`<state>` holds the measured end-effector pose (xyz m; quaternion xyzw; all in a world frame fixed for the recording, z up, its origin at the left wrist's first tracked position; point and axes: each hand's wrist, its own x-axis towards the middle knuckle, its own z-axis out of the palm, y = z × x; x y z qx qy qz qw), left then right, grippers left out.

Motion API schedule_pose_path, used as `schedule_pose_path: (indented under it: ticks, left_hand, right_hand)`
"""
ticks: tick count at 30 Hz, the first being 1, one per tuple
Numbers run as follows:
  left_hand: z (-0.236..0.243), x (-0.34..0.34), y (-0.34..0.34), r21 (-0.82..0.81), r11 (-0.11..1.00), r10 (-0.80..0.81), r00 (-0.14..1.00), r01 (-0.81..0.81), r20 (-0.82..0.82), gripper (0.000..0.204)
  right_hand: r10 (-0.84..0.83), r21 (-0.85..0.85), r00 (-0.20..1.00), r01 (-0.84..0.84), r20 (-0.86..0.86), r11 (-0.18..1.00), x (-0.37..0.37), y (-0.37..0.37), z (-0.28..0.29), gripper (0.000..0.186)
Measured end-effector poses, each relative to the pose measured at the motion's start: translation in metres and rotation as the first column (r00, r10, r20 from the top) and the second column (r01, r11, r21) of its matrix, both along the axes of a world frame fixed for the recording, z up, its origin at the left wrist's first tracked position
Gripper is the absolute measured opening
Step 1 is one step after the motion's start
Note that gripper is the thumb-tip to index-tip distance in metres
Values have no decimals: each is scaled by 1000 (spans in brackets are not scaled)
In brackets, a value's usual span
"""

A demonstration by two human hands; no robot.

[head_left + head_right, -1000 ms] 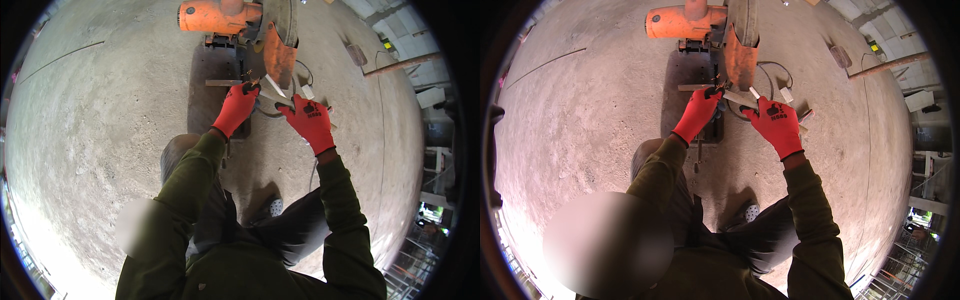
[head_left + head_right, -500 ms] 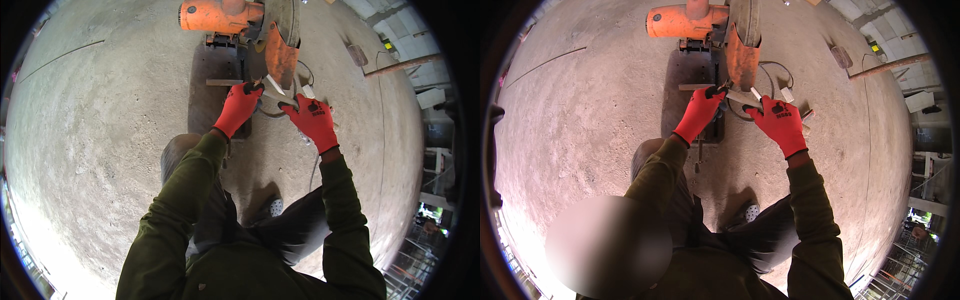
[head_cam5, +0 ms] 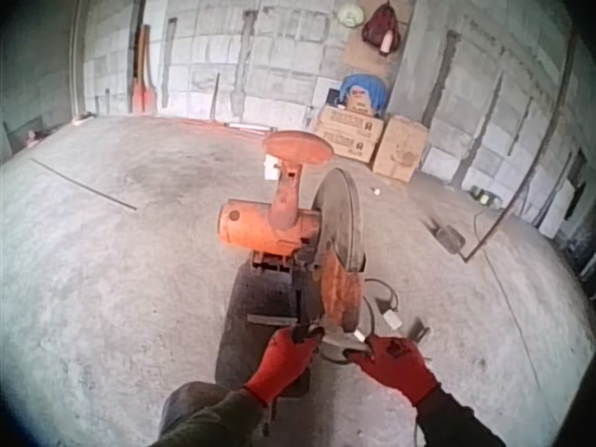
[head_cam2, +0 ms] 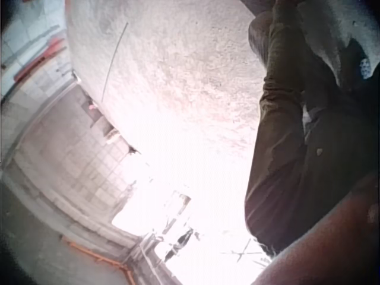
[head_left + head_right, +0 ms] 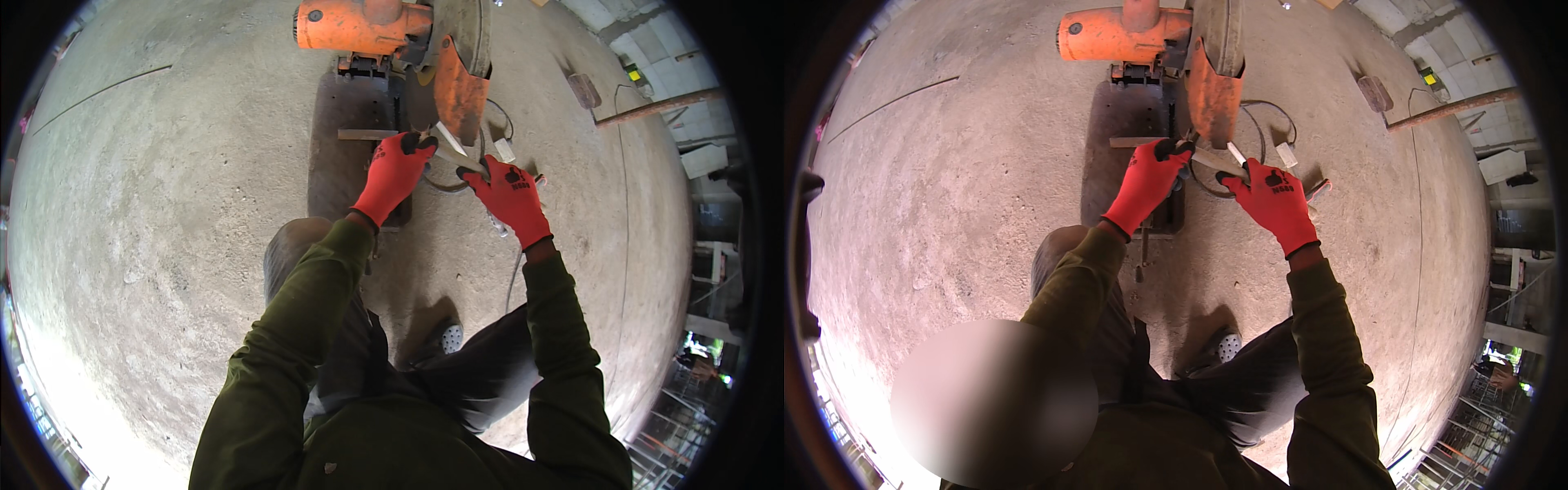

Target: The person kneels on the floor and uses a chop saw to cut several white metal rods. They repeatedly position the rods against the saw's fence, lower the blade to cut, and then lift the blade to remove the cut pieces.

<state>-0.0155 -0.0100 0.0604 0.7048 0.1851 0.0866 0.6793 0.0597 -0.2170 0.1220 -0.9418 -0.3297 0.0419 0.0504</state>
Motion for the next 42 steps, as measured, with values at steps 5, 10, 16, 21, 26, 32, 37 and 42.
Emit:
schedule_pose_path:
  ticks: [5,10,16,21,26,32,37,42]
  left_hand:
    - [-2,0,2,-28,999,-44,999,44,-2,29]
    - [-1,-4,5,-42,999,-12,1000,12,0,33]
    - [2,-7,0,16,999,-43,999,43,14,37]
    - [0,-3,-8,6,999,-41,999,41,35,34]
    - [4,-2,-14,69,997,-21,999,19,31,35]
    - [1,-5,-13,137,989,-50,998,54,-36,37]
    - [2,-7,-12,181,982,-64,997,56,38,33]
    - [2,-6,-12,206,978,-41,997,27,67,32]
  right_hand:
    - [-42,27,990,46,-138,999,3,-4,-7,48]
    - [-56,145,968,94,-246,985,-5,-5,-12,41]
    - [-53,234,916,156,-397,960,-17,-10,-30,39]
    - [-40,266,958,118,-283,957,-8,-12,-48,39]
    - [-141,230,952,206,-271,951,1,-5,-55,40]
    - [-106,319,966,180,-235,930,7,0,-74,36]
    - [-152,306,939,249,-308,919,9,7,-75,34]
    - [-145,280,956,218,-256,935,12,7,-75,33]
